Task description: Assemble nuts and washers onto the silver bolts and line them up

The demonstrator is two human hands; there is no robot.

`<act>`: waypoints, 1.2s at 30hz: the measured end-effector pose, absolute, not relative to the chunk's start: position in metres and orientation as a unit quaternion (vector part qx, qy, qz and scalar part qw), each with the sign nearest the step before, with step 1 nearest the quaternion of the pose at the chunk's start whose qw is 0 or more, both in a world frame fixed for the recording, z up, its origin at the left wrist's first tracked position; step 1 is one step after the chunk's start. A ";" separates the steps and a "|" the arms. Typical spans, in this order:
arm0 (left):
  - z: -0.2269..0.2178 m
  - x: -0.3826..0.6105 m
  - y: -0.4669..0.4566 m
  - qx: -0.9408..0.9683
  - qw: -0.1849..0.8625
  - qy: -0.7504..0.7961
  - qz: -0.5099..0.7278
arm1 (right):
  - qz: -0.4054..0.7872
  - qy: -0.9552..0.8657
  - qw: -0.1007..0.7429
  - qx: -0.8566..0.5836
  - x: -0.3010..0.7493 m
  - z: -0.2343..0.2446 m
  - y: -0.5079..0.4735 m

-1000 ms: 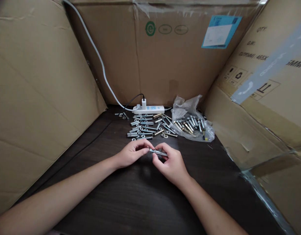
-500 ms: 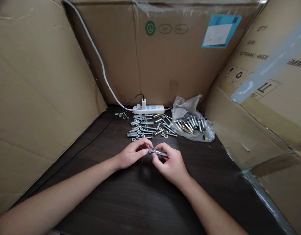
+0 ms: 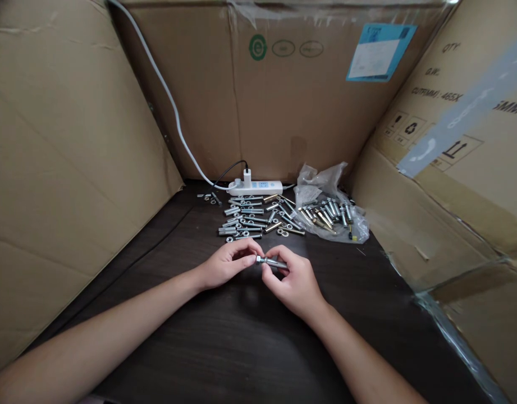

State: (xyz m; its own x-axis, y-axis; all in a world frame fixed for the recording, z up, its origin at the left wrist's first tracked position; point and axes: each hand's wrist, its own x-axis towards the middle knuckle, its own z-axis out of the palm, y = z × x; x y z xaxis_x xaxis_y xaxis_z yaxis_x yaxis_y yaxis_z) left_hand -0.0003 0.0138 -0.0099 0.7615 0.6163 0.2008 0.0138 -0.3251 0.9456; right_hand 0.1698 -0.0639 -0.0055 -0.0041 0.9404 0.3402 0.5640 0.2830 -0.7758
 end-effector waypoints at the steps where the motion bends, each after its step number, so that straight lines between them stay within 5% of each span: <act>1: -0.009 0.000 0.014 0.767 0.541 0.207 0.277 | 0.217 -0.675 0.432 -0.557 0.170 -0.006 -0.064; 36: -0.011 0.001 0.014 0.701 0.653 0.204 0.201 | 0.217 -0.687 0.424 -0.548 0.169 -0.004 -0.066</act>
